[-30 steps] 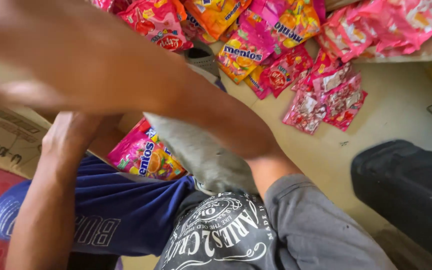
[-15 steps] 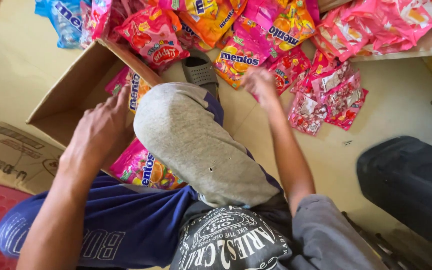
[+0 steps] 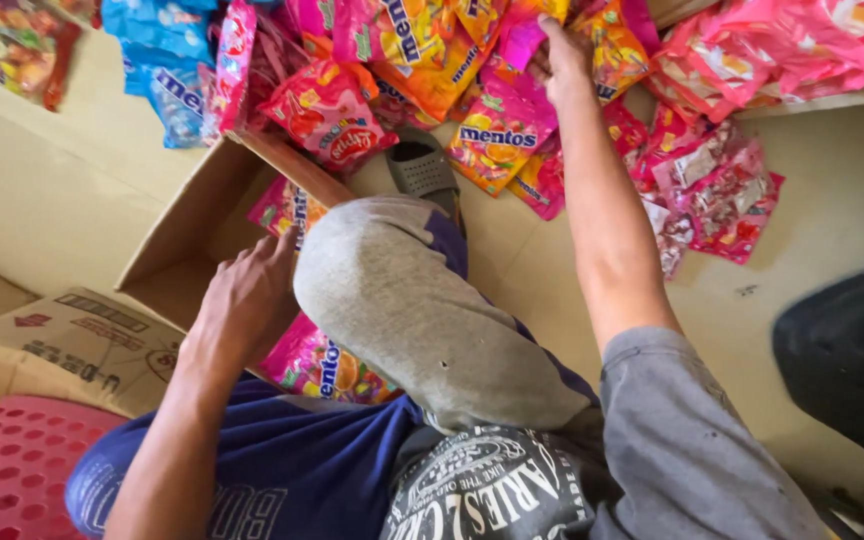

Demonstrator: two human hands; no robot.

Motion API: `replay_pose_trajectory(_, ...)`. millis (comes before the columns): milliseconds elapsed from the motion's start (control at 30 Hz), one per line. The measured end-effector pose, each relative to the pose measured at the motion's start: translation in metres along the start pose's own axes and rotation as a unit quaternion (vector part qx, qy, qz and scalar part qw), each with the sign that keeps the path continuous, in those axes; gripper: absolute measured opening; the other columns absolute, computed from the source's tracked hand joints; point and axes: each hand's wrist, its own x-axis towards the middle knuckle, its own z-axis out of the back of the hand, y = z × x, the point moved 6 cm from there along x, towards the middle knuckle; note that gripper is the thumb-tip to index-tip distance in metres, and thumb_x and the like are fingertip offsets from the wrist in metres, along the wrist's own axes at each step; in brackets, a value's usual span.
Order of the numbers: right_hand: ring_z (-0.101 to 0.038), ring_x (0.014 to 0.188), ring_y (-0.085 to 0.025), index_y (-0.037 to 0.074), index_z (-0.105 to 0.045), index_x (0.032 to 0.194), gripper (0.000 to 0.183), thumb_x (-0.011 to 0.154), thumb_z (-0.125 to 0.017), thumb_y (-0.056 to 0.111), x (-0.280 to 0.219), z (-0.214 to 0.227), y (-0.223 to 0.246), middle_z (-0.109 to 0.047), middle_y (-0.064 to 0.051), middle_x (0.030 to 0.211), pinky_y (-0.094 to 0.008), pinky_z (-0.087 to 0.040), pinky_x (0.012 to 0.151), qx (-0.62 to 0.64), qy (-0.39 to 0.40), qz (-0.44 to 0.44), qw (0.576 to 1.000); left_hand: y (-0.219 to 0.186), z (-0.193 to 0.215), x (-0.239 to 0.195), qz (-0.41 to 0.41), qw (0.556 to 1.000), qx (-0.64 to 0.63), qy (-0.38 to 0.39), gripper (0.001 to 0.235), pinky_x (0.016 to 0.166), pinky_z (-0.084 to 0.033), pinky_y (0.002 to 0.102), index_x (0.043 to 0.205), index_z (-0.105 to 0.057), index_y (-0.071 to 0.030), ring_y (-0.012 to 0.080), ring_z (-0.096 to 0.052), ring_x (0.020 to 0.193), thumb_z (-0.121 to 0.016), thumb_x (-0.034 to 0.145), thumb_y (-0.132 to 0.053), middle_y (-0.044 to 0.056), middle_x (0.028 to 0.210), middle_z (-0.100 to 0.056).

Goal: The person sorts bags of candy from a large pile on the floor into a cardboard box.

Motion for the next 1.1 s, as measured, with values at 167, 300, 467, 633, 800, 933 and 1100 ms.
replay_pose_trajectory(167,-0.054,0.105,-0.023,0.005,-0.030,0.142,0.068,0.099,-0.080,0.021,0.021,-0.025,-0.012,-0.049,-0.014,0.122,-0.039,-0.048,0.084,-0.206,-0.013,0.442,0.873,0.011,-0.003,0.014,-0.055,0.994,-0.032,-0.087,0.050,0.092,-0.052,0.051,0.142,-0.052,-0.002,0.0419,-0.065,0.112,-0.058,0.093,-0.011,0.024,0.128,-0.065)
replay_pose_trajectory(300,-0.065,0.094,-0.022,0.008,-0.029,0.148,0.077,0.090,-0.075,0.026,-0.026,-0.055,-0.002,-0.059,-0.009,0.110,-0.038,-0.055,0.083,-0.190,0.021,0.339,0.921,-0.005,0.030,0.051,-0.137,0.963,-0.191,-0.130,0.051,0.090,-0.056,0.045,0.135,-0.057,0.001,0.0365,-0.069,0.110,-0.059,0.084,-0.002,0.022,0.124,-0.068)
replay_pose_trajectory(467,-0.064,0.094,-0.022,0.005,-0.061,0.136,0.050,0.094,-0.078,0.026,-0.059,-0.065,-0.004,-0.065,-0.009,0.104,-0.038,-0.055,0.085,-0.092,0.036,0.291,0.952,-0.037,0.043,0.171,-0.119,0.851,-0.511,-0.033,0.032,0.090,-0.059,0.033,0.130,-0.062,-0.001,0.0169,-0.072,0.105,-0.064,0.103,-0.018,0.008,0.113,-0.073)
replay_pose_trajectory(633,-0.059,0.067,-0.010,0.005,-0.060,0.109,0.020,0.095,-0.068,0.016,-0.126,-0.044,0.018,-0.060,0.001,0.082,-0.029,-0.054,0.057,0.068,0.082,0.279,0.954,-0.082,0.039,0.274,-0.143,0.905,-0.393,-0.079,0.046,0.093,-0.059,0.038,0.131,-0.065,-0.002,0.0226,-0.075,0.109,-0.063,0.101,-0.037,0.013,0.118,-0.076)
replay_pose_trajectory(800,-0.054,0.065,-0.005,0.004,-0.067,0.105,0.019,0.099,-0.064,0.021,-0.213,-0.043,0.001,-0.062,0.002,0.080,-0.024,-0.043,0.054,0.077,0.133,0.187,0.970,-0.092,0.005,0.268,-0.067,0.967,-0.240,-0.061,0.076,0.101,-0.052,0.046,0.141,-0.054,0.001,0.0374,-0.065,0.121,-0.076,0.091,-0.053,0.026,0.131,-0.065)
replay_pose_trajectory(933,-0.064,0.089,-0.009,-0.004,-0.051,0.132,0.042,0.100,-0.065,0.019,-0.319,-0.063,0.041,-0.067,-0.005,0.101,-0.028,-0.055,0.078,-0.026,0.218,0.317,0.922,-0.090,-0.002,0.253,-0.188,0.893,-0.407,-0.029,0.090,0.101,-0.049,0.045,0.153,-0.029,0.005,0.0363,-0.056,0.128,-0.075,0.094,-0.045,0.026,0.139,-0.054)
replay_pose_trajectory(1100,-0.065,0.090,-0.012,-0.002,-0.019,0.159,0.095,0.086,-0.077,0.013,-0.367,-0.087,0.054,-0.064,-0.010,0.103,-0.029,-0.056,0.080,-0.101,0.384,0.319,0.861,-0.066,-0.011,0.241,-0.121,0.955,-0.266,-0.045,0.057,0.080,-0.058,0.045,0.138,-0.059,-0.005,0.0290,-0.072,0.092,-0.064,0.091,-0.038,0.016,0.101,-0.072)
